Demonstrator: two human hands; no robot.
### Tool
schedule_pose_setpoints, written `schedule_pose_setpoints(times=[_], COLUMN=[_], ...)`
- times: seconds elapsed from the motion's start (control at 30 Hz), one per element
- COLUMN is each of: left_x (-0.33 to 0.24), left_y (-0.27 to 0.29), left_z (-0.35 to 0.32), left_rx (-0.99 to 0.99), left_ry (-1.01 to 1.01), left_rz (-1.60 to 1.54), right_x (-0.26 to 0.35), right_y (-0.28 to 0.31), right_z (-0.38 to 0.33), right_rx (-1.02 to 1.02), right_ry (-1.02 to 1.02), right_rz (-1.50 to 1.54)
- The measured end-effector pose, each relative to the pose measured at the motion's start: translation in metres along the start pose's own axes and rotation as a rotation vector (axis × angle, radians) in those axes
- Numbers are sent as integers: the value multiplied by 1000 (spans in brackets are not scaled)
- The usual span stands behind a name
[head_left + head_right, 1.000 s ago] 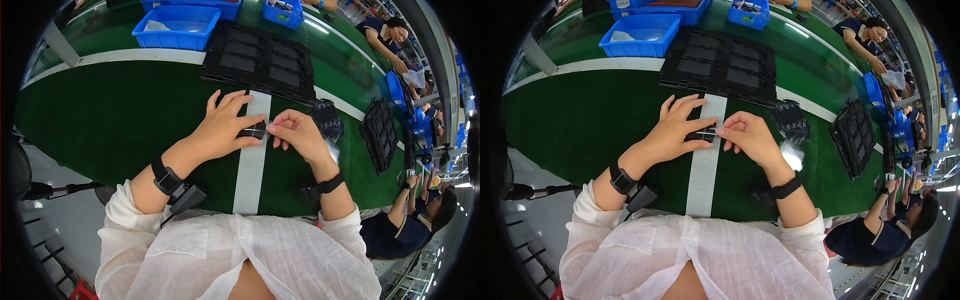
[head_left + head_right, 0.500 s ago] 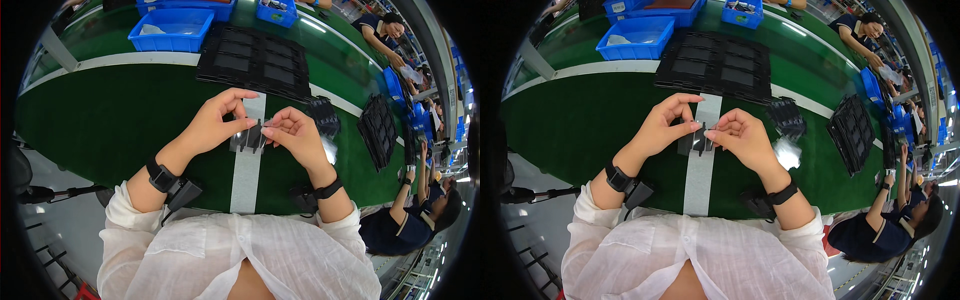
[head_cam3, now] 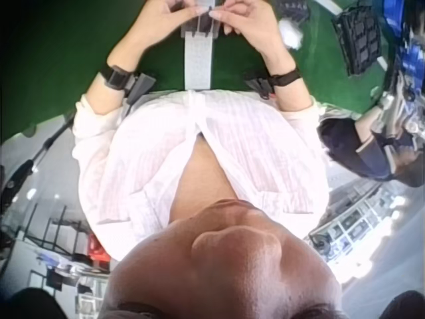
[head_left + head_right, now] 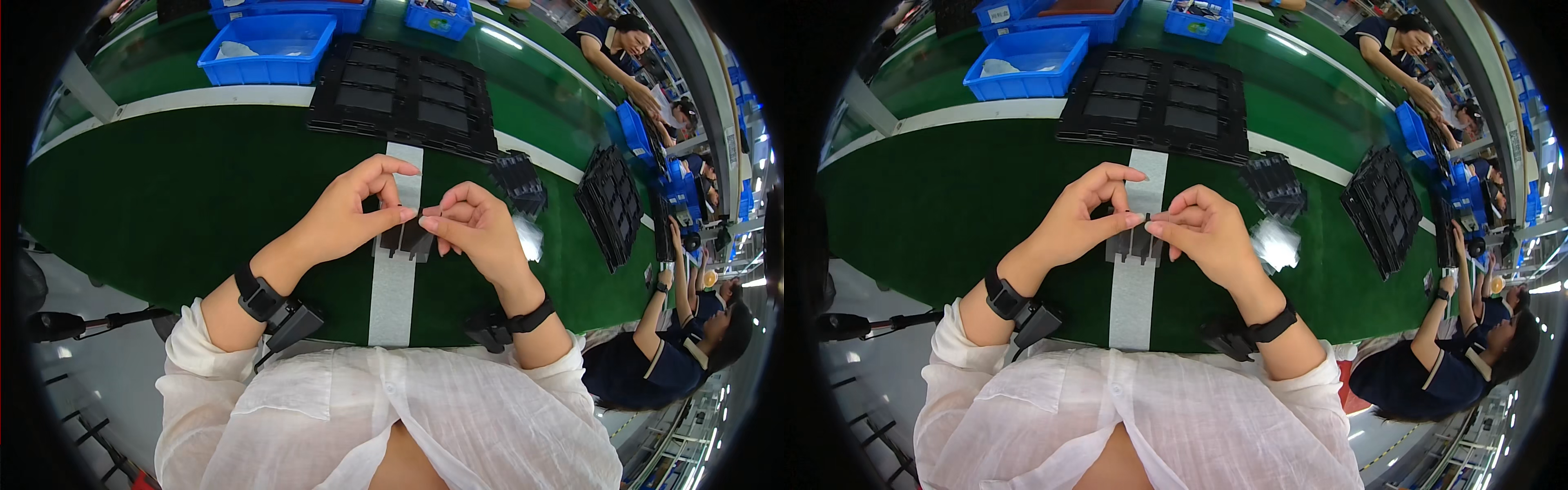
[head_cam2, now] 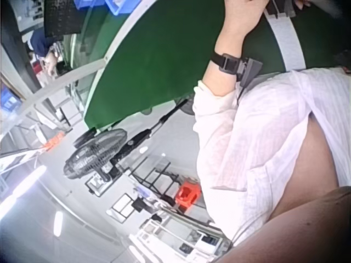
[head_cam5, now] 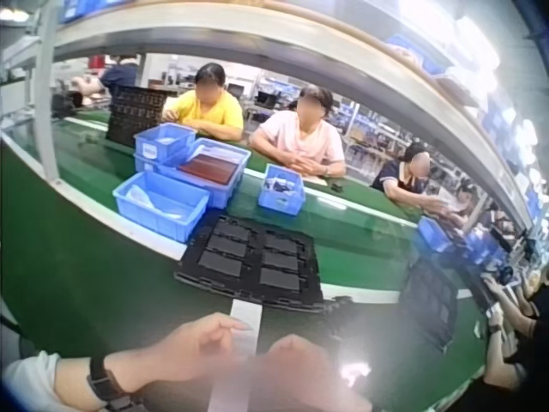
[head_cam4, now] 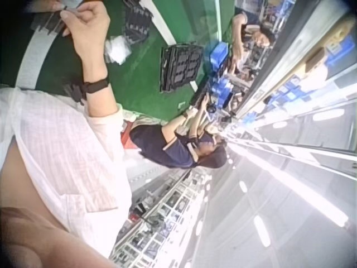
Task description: Manually assemble small plastic components and apply adhesive strips in a manufacturing setting.
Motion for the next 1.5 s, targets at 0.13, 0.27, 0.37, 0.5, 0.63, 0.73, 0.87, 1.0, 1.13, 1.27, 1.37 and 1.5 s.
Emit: schedule_pose_setpoints(times=[0.13,0.27,0.37,0.5,0.63,0.73,0.87,1.0,1.13,1.27,1.37,1.5], left_x=[4,12,4,6,6,8,5,4,5,2,2,8], left_y=[2,3,-3,3,3,4,3,9,13,16,14,16], left_z=[0,-3,-7,-7,-7,-9,-9,-7,-8,-9,-6,-8], left_rx=[-23,46,146,119,131,152,124,85,88,104,120,117], left_ry=[27,96,-101,-71,-41,-21,-55,-29,-1,23,-27,-102], left_rz=[25,286,965,1018,1003,995,1011,1066,1076,1063,1048,1051], right_x=[-3,2,17,5,-6,-11,-13,-6,54,88,96,71], right_y=[15,48,86,123,118,104,96,113,99,93,100,78], right_z=[-5,-27,-47,-57,-53,-48,-50,-43,-11,89,156,199], right_rx=[-77,-196,-427,-581,-552,-517,-409,-289,-199,-33,-168,-235], right_ry=[51,137,156,93,78,154,149,53,16,150,129,-106], right_rz=[52,102,-210,-592,-855,-962,-871,-778,-806,-1051,-1221,-1739])
Point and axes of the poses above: each hand's wrist, its own z-axis towards the middle knuckle, its own y-axis out of the back of the hand, x = y × z, the point moved 5 cm from there along z, towards the middle knuckle, and after that the axes turned 8 degrees about -y, right-handed, at the moved point
